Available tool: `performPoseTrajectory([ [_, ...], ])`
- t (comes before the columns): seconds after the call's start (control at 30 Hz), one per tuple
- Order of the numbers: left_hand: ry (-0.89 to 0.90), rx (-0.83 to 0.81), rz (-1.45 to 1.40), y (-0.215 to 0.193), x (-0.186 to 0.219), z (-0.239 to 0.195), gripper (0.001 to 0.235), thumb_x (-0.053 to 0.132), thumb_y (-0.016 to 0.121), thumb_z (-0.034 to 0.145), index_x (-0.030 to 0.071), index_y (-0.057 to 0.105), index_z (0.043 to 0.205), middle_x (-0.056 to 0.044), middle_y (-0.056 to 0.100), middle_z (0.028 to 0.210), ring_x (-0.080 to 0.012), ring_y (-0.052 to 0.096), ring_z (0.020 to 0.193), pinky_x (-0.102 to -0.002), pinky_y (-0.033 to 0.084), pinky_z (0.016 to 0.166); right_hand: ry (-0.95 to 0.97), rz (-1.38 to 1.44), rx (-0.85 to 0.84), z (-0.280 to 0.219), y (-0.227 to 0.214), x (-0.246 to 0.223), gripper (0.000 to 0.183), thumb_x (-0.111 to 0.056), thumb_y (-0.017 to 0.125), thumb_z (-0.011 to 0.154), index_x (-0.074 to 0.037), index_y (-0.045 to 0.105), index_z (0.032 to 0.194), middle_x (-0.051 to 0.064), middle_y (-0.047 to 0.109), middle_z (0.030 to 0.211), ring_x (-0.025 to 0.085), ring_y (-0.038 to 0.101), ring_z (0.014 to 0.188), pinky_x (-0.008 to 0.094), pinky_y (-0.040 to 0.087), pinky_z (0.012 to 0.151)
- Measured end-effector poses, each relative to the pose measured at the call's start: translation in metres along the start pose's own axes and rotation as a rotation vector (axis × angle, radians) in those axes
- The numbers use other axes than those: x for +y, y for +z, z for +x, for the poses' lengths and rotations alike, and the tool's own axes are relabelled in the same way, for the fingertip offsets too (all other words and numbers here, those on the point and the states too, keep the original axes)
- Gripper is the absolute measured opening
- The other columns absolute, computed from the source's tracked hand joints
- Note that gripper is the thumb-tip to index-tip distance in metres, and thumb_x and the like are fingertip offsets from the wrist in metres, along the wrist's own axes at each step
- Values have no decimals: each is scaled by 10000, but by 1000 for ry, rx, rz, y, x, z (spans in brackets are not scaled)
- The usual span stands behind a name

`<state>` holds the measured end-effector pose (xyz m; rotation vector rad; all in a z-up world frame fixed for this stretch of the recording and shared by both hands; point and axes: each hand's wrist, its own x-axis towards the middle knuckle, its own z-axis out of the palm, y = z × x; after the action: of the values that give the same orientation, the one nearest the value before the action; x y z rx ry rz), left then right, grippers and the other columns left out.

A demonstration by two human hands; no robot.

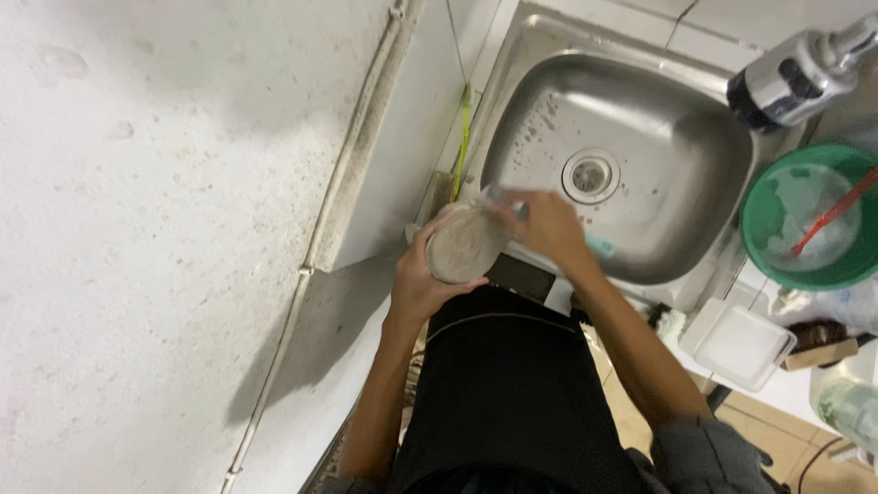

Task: The person scrubs a cylindrical container with a brush and rinses it under running water in a kitchen sink. The person repeatedly scrubs the container's exterior and interior, rinses it, and continues scrubbing until the end of the clip.

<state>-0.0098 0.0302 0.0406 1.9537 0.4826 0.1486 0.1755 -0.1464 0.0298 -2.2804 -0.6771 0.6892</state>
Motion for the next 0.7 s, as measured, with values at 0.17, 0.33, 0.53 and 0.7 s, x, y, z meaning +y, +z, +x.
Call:
performPoseTrajectory([
  [0.17,6,-4,21,2,-11,-2,1230,413,1139,558,153,532,1595,-144,654,1606,-398,604,1487,-574,476,1287,109,72,52,15,32,57,486,-552,729,1090,-196,826,1407,148,802,751,381,760,658,480,616,703],
  [0.33,17,-21,42,0,19,1,1218,369,1118,585,116,510,1610,-212,654,1581,-470,610,1461,-624,482,1273,-21,242,74,-19,4,-32,465,-464,738,1073,-138,813,1396,188,833,1244,464,792,1089,621,620,939],
  [0.53,23,6,123,2,6,4,1236,398,1124,586,94,501,1608,-217,691,1512,-444,660,1397,-597,541,1217,-279,67,160,-35,-1,-69,424,-481,768,1055,-194,837,1360,174,858,1103,390,827,846,523,686,759],
  [0.7,40,35,90,-6,-1,-2,1187,415,1109,614,91,510,1587,-273,712,1442,-507,692,1329,-648,583,1152,-581,0,175,-34,-1,-72,406,-543,842,947,-190,904,1137,152,869,949,426,814,761,561,683,676],
])
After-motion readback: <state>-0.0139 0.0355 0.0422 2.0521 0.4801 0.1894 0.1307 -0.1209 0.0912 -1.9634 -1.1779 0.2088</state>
